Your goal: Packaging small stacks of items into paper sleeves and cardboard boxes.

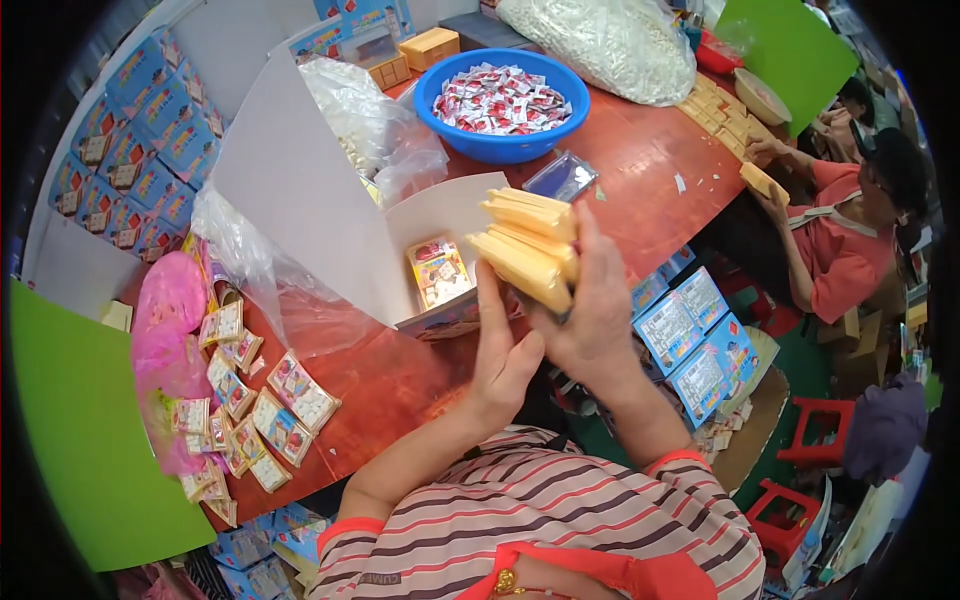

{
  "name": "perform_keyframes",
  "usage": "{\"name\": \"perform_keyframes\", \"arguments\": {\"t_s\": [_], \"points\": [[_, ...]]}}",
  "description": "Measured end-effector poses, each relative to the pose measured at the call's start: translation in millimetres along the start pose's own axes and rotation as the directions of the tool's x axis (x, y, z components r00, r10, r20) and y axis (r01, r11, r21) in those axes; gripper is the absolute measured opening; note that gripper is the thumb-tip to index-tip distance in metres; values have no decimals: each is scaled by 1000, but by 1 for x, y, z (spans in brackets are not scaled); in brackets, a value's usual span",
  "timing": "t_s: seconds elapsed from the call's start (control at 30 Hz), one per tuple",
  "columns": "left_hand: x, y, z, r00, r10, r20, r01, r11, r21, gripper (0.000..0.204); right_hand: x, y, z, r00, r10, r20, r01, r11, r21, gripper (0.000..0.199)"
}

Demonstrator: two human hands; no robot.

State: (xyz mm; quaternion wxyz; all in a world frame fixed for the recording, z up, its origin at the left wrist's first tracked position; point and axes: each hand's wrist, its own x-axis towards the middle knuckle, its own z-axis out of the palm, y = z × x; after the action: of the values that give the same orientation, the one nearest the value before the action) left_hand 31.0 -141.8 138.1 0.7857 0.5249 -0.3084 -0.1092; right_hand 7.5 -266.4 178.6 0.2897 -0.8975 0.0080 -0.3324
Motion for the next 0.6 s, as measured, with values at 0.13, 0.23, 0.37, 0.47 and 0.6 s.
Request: {"name": "perform_keyframes", "arguments": {"t_s": [0.13,0.23,0.37,0.47,0.6], "points": [[0,-5,9,998,-18,-59,3,968,-251,85,-14,-15,4,998,-45,42,47,998,-45,97],[-12,-3,0,990,-108,-88,50,864,-500,72,-16,-22,-11,980,-44,192,52,998,-37,104],[-28,3,-3,975,-170,-144,66,837,-543,61,-18,-38,-19,936,-103,338,138,987,-81,108],[-31,7,-13,955,-200,-217,49,831,-554,51,-19,-42,-26,900,-151,408,162,987,8,103],[-39,14,-28,949,-259,-179,67,722,-689,55,-19,-38,-26,910,-146,389,90,983,158,84]]}}
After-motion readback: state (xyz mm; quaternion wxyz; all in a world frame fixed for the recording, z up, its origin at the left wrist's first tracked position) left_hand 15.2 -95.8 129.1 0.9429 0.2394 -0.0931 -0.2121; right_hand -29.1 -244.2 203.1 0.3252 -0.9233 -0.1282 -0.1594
